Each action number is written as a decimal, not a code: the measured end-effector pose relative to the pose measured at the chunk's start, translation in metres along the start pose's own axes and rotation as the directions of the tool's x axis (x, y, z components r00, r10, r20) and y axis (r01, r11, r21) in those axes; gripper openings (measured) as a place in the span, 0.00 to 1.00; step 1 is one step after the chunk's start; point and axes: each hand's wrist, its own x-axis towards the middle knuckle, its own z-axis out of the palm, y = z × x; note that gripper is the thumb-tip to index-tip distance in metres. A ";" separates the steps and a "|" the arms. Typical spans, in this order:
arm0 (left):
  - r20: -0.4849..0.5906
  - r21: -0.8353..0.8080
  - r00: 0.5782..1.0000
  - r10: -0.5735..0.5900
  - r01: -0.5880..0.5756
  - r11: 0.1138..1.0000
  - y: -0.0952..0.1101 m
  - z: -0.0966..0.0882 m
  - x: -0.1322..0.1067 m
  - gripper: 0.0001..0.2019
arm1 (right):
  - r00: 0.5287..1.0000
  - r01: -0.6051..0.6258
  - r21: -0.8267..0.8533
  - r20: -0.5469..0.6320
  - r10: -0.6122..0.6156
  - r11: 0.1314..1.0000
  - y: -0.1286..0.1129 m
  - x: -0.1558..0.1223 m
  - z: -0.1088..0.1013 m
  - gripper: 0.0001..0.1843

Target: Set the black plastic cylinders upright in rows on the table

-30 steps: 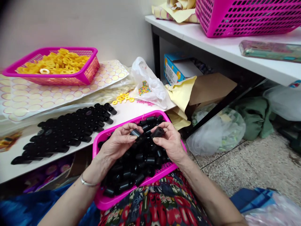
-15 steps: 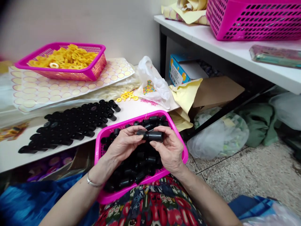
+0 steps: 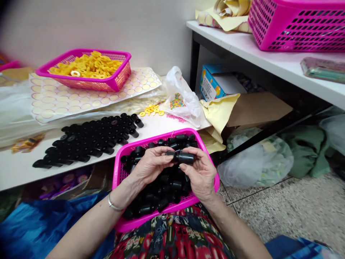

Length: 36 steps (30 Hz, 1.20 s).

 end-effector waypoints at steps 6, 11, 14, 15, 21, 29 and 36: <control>-0.011 0.040 1.000 -0.015 0.016 0.999 -0.005 0.001 0.002 0.15 | 0.999 -0.006 -0.086 0.038 0.009 0.996 0.002 -0.002 -0.002 0.19; 0.007 0.183 0.993 0.118 -0.118 0.976 -0.013 0.015 -0.010 0.14 | 0.975 0.189 -0.501 0.198 -0.101 0.845 0.006 -0.007 -0.003 0.27; 0.003 0.286 0.971 0.237 -0.228 0.930 -0.015 0.021 -0.018 0.14 | 0.890 0.412 -0.591 0.425 -0.166 0.693 0.008 -0.006 0.000 0.40; -0.022 0.321 0.960 0.278 -0.257 0.912 -0.014 0.020 -0.020 0.15 | 0.858 0.457 -0.590 0.489 -0.155 0.665 0.009 -0.005 0.000 0.43; -0.352 0.579 0.600 0.719 -0.464 0.670 0.008 -0.038 -0.030 0.22 | 0.892 0.317 -0.685 0.450 0.039 0.656 0.013 0.014 -0.014 0.31; -0.632 0.767 0.051 0.773 -0.102 0.634 0.018 -0.181 -0.057 0.21 | 0.890 0.012 -0.667 0.346 0.296 0.745 0.039 0.012 -0.034 0.17; -0.528 0.845 0.067 0.846 0.139 0.516 0.016 -0.219 -0.032 0.23 | 0.802 0.201 -0.678 0.528 0.279 0.707 0.036 0.021 -0.012 0.13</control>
